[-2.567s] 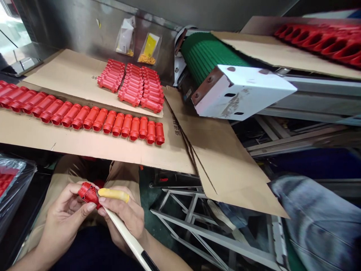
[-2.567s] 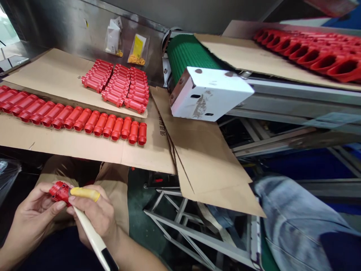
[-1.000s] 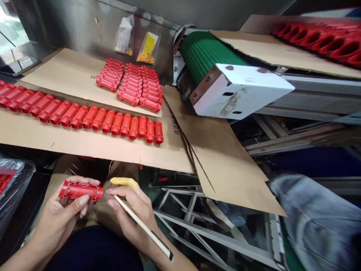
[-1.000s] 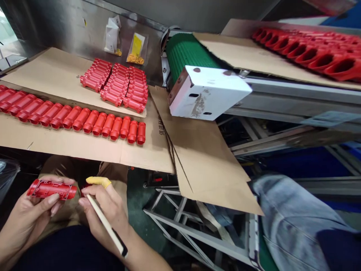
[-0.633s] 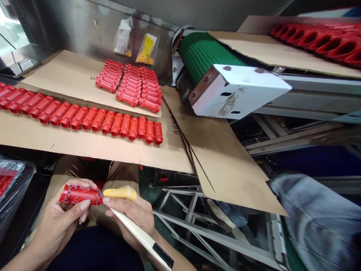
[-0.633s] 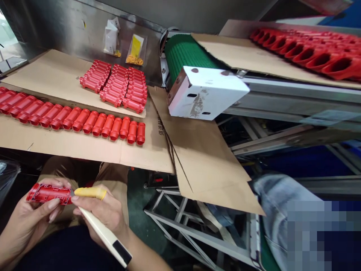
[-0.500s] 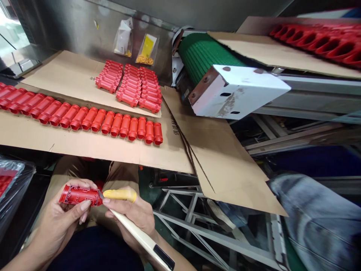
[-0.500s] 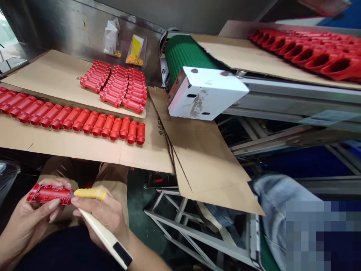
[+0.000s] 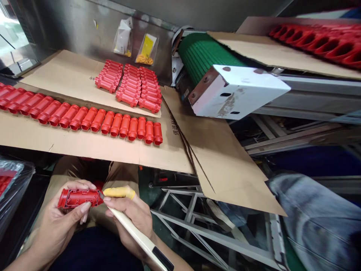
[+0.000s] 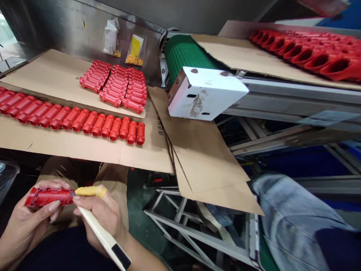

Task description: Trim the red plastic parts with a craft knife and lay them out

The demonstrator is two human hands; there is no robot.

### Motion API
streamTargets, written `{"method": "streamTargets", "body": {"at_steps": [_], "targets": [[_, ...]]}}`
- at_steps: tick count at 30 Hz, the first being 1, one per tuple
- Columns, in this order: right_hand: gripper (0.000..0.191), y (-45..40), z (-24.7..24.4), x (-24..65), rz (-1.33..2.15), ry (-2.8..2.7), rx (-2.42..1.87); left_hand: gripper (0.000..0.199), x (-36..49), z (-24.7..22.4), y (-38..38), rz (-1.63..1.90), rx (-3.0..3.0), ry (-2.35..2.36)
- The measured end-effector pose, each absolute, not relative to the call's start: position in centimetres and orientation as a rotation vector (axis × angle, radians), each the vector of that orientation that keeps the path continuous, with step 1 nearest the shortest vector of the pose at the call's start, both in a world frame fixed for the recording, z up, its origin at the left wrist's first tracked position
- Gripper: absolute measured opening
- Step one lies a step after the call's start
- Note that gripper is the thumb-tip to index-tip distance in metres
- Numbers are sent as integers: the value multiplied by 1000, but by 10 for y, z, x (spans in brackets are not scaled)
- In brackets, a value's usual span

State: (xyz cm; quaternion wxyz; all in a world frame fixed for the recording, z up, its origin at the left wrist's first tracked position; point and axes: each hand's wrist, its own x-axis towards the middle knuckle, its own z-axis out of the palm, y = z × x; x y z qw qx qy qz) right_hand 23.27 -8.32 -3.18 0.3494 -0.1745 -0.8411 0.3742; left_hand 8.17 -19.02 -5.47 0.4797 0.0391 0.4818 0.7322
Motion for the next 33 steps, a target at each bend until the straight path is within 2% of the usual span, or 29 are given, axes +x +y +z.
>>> {"method": "streamTargets", "body": {"at_steps": [5, 10, 13, 15, 17, 19, 20, 22, 26, 29, 33], "targets": [[16, -84, -31, 231, 1072, -2212, -473, 30, 88, -56, -191, 1872, 118, 1219], [28, -73, -27, 232, 724, -2394, -225, 33, 84, -55, -186, 1746, 31, 1150], [37, -71, -21, 235, 662, -2502, -182, 37, 80, -56, -182, 1659, -20, 1064], [32, -75, -16, 236, 811, -2458, -169, 42, 78, -57, -181, 1612, -66, 1043], [18, -79, -12, 237, 1161, -2330, -137, 44, 78, -57, -182, 1597, -80, 1048], [11, -83, -11, 237, 1480, -2165, -159, 39, 79, -57, -183, 1628, -57, 1073], [11, -84, -12, 238, 1519, -2112, -211, 36, 80, -56, -184, 1660, -36, 1095], [10, -83, -16, 237, 1334, -2099, -369, 37, 82, -56, -187, 1720, 28, 1181], [35, -84, -29, 234, 897, -2187, -435, 30, 86, -56, -191, 1805, 298, 1413], [44, -89, -37, 230, 805, -2182, -369, 26, 86, -57, -193, 1833, 409, 1486], [47, -93, -43, 228, 768, -2155, -348, 26, 85, -57, -194, 1837, 433, 1495]]}}
